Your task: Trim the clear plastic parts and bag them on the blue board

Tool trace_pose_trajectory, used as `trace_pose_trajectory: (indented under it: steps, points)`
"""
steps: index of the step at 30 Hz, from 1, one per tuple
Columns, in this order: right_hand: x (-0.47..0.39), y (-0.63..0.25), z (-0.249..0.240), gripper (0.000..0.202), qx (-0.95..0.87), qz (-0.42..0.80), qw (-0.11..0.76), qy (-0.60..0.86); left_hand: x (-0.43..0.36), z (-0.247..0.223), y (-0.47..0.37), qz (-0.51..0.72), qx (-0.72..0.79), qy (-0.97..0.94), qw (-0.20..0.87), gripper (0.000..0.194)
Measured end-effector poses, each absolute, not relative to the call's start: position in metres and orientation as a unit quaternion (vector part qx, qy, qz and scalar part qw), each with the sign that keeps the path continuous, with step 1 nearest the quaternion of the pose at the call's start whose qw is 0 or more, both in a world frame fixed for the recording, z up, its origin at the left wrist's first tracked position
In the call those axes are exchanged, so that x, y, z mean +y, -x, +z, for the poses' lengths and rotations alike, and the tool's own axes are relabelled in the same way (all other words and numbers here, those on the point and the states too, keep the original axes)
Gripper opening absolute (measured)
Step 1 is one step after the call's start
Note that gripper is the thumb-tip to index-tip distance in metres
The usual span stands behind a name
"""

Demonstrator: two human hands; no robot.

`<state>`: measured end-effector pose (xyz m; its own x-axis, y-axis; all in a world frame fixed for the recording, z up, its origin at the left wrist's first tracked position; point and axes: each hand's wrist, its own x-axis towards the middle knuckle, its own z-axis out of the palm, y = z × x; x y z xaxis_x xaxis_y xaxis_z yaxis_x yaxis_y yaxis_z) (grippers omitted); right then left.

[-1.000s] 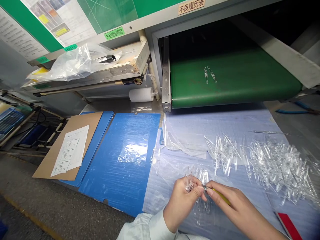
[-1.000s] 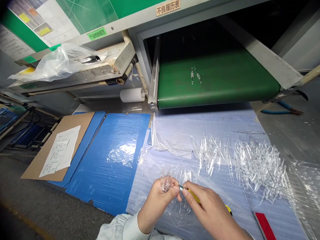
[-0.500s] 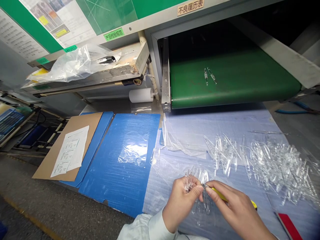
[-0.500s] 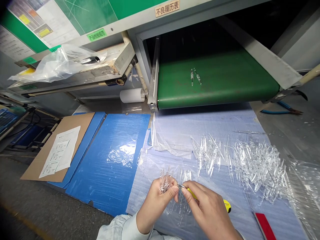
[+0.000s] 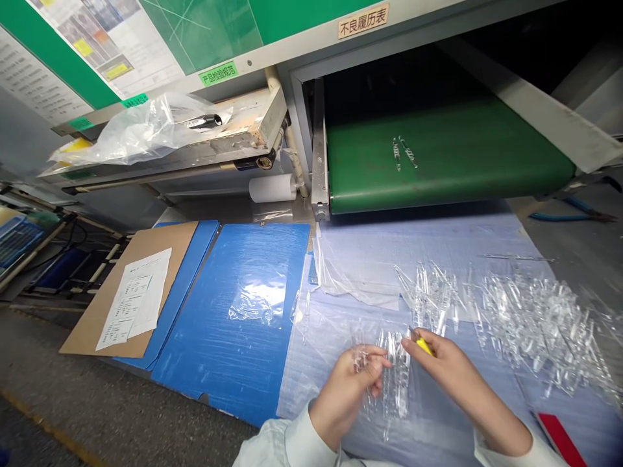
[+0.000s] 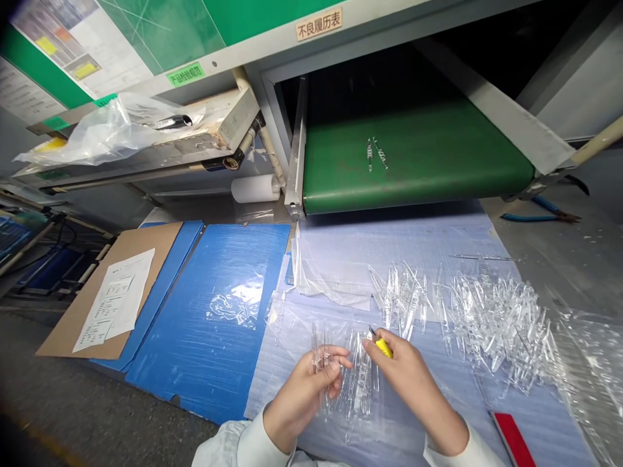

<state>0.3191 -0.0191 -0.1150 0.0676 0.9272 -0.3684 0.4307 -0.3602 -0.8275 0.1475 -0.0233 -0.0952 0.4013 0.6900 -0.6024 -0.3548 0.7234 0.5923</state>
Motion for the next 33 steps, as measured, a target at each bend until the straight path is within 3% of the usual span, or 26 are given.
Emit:
trace_pose_trajectory:
  steps: [5,10,15,24,33]
  points:
    - [-0.020,-0.329,-0.123,0.028,-0.492,0.464,0.230,0.700,-0.016,-0.099,-0.143,0.305,0.420,-0.139,0.843,0.034]
    - [-0.017,-0.311,-0.107,0.033,-0.494,0.527,0.250,0.645,-0.017,-0.097,-0.151,0.272,0.387,-0.132,0.871,0.034]
    - [-0.009,-0.301,-0.100,0.034,-0.459,0.583,0.272,0.613,-0.021,-0.095,-0.154,0.242,0.381,-0.136,0.882,0.048]
    - [-0.013,-0.305,-0.092,0.054,-0.378,0.627,0.294,0.614,-0.020,-0.086,-0.153,0.275,0.404,-0.192,0.851,0.045]
    - [-0.014,-0.303,-0.087,0.045,-0.439,0.593,0.297,0.606,-0.020,-0.082,-0.155,0.260,0.413,-0.266,0.831,0.042]
